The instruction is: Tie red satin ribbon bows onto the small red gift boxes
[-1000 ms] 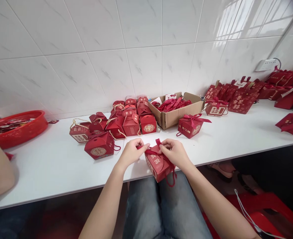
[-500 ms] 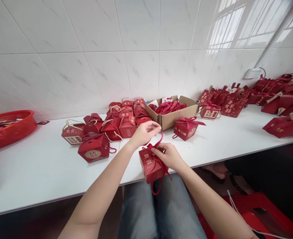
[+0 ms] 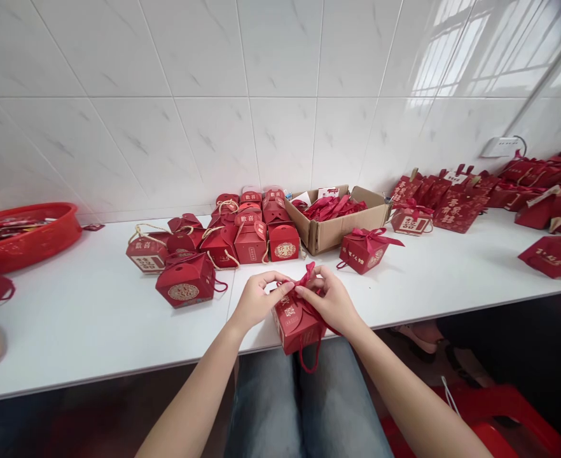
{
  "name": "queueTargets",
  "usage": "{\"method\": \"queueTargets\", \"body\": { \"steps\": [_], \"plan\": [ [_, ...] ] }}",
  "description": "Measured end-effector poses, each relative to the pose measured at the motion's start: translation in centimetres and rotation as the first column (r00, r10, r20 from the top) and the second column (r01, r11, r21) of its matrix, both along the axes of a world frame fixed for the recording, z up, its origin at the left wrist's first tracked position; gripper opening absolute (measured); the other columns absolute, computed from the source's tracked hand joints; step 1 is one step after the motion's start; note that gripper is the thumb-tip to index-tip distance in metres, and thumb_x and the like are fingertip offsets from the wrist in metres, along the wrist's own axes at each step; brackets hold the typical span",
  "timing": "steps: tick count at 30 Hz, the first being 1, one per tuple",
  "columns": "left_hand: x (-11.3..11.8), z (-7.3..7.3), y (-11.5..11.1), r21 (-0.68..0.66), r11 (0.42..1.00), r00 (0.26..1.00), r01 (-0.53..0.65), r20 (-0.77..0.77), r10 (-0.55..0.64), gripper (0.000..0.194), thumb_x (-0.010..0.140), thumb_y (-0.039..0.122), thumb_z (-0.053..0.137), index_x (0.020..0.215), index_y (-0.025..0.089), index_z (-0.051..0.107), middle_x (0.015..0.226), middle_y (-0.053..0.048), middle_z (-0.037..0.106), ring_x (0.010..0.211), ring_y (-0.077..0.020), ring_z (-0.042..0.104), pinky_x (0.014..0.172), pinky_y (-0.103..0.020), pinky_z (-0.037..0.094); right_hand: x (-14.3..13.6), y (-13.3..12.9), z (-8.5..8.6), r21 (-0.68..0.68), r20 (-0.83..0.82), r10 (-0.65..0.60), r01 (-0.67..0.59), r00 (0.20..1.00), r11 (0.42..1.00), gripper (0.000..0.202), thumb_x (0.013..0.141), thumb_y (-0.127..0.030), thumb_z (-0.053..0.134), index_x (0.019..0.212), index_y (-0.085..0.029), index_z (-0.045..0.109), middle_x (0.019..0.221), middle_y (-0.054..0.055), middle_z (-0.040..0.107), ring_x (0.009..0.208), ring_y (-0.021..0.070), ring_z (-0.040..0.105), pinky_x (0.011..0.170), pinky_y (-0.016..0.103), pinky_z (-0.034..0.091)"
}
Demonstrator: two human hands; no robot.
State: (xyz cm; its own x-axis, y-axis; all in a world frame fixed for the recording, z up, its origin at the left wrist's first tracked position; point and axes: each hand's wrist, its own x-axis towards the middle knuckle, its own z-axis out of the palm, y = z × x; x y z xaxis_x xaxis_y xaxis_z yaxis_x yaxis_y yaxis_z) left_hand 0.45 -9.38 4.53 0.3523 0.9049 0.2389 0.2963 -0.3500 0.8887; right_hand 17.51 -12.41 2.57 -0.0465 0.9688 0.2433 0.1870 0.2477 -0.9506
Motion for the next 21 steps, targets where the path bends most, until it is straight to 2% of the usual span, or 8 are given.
{"method": "queueTargets", "body": {
  "steps": [4, 8, 12, 14, 17, 19, 21],
  "plan": [
    [0.2, -0.7, -0.5, 0.002, 0.999, 0.998, 0.034, 0.047, -0.034, 0.017, 0.084, 0.033, 0.056, 0.077, 0.018, 0.061, 0.077, -0.003, 0.062, 0.072, -0.0147, 0.058, 0.068, -0.024, 0.046, -0.2, 0.1, -0.6, 0.059, -0.039, -0.018, 0.02, 0.999, 0.998, 0.028, 0.079, -0.038, 0.064, 0.084, -0.022, 0.041, 0.067, -0.004, 0.054, 0.061, 0.0122, 0.053, 0.057, 0.024, 0.039],
    [0.5, -1.7, -0.8, 0.035, 0.999, 0.996, 0.002, 0.093, -0.005, 0.014, 0.078, 0.03, 0.065, 0.085, 0.019, 0.063, 0.086, -0.004, 0.066, 0.082, -0.0162, 0.061, 0.074, -0.025, 0.047, -0.2, 0.1, -0.7, 0.062, -0.029, 0.01, -0.009, 1.0, 0.998, 0.024, 0.08, -0.038, 0.063, 0.084, -0.021, 0.048, 0.065, -0.002, 0.057, 0.058, 0.0119, 0.052, 0.057, 0.024, 0.039],
    [0.6, -2.5, -0.7, 0.025, 0.998, 0.991, -0.05, 0.128, 0.047, 0.01, 0.075, 0.028, 0.067, 0.077, 0.018, 0.066, 0.081, -0.005, 0.069, 0.077, -0.0168, 0.063, 0.073, -0.026, 0.049, 0.3, 0.1, 0.0, 0.003, 0.002, 0.106, -0.106, 0.994, 0.994, 0.023, 0.081, -0.04, 0.061, 0.087, -0.018, 0.06, 0.083, 0.005, 0.066, 0.075, 0.0156, 0.061, 0.067, 0.026, 0.046],
    [0.5, -2.6, -0.6, 0.017, 0.999, 0.988, -0.048, 0.15, 0.045, 0.007, 0.075, 0.024, 0.066, 0.075, 0.017, 0.067, 0.078, -0.005, 0.069, 0.075, -0.0161, 0.063, 0.072, -0.026, 0.05, 0.6, 0.0, 0.4, -0.016, 0.067, 0.139, -0.138, 0.988, 0.99, 0.025, 0.078, -0.039, 0.066, 0.09, -0.018, 0.064, 0.089, 0.006, 0.067, 0.076, 0.0161, 0.061, 0.068, 0.027, 0.047],
    [0.4, -2.6, -0.6, 0.009, 1.0, 0.988, -0.023, 0.154, 0.021, 0.004, 0.075, 0.021, 0.065, 0.074, 0.017, 0.065, 0.076, -0.003, 0.068, 0.073, -0.0148, 0.063, 0.071, -0.025, 0.05, 1.0, -0.1, 0.5, 0.11, 0.24, 0.055, -0.083, 0.969, 0.99, 0.02, 0.074, -0.031, 0.071, 0.091, -0.02, 0.068, 0.089, 0.004, 0.065, 0.07, 0.014, 0.058, 0.067, 0.027, 0.048],
    [0.3, -2.5, -0.5, 0.0, 1.0, 0.991, -0.002, 0.135, 0.002, 0.006, 0.076, 0.022, 0.065, 0.075, 0.016, 0.065, 0.076, -0.002, 0.067, 0.073, -0.014, 0.062, 0.071, -0.025, 0.05, 1.1, -0.3, 0.4, 0.238, 0.334, -0.033, -0.051, 0.942, 0.97, 0.015, 0.076, -0.024, 0.069, 0.091, -0.02, 0.069, 0.087, 0.004, 0.062, 0.067, 0.0126, 0.056, 0.066, 0.027, 0.048],
    [0.2, -2.4, -0.4, -0.006, 1.0, 0.992, 0.019, 0.123, -0.018, 0.008, 0.076, 0.024, 0.065, 0.076, 0.016, 0.064, 0.077, -0.002, 0.067, 0.074, -0.0136, 0.062, 0.071, -0.024, 0.05, 1.1, -0.4, 0.4, 0.307, 0.398, -0.086, -0.045, 0.913, 0.951, 0.017, 0.078, -0.02, 0.066, 0.095, -0.019, 0.068, 0.088, 0.004, 0.061, 0.069, 0.013, 0.056, 0.067, 0.027, 0.048]
  ]
}}
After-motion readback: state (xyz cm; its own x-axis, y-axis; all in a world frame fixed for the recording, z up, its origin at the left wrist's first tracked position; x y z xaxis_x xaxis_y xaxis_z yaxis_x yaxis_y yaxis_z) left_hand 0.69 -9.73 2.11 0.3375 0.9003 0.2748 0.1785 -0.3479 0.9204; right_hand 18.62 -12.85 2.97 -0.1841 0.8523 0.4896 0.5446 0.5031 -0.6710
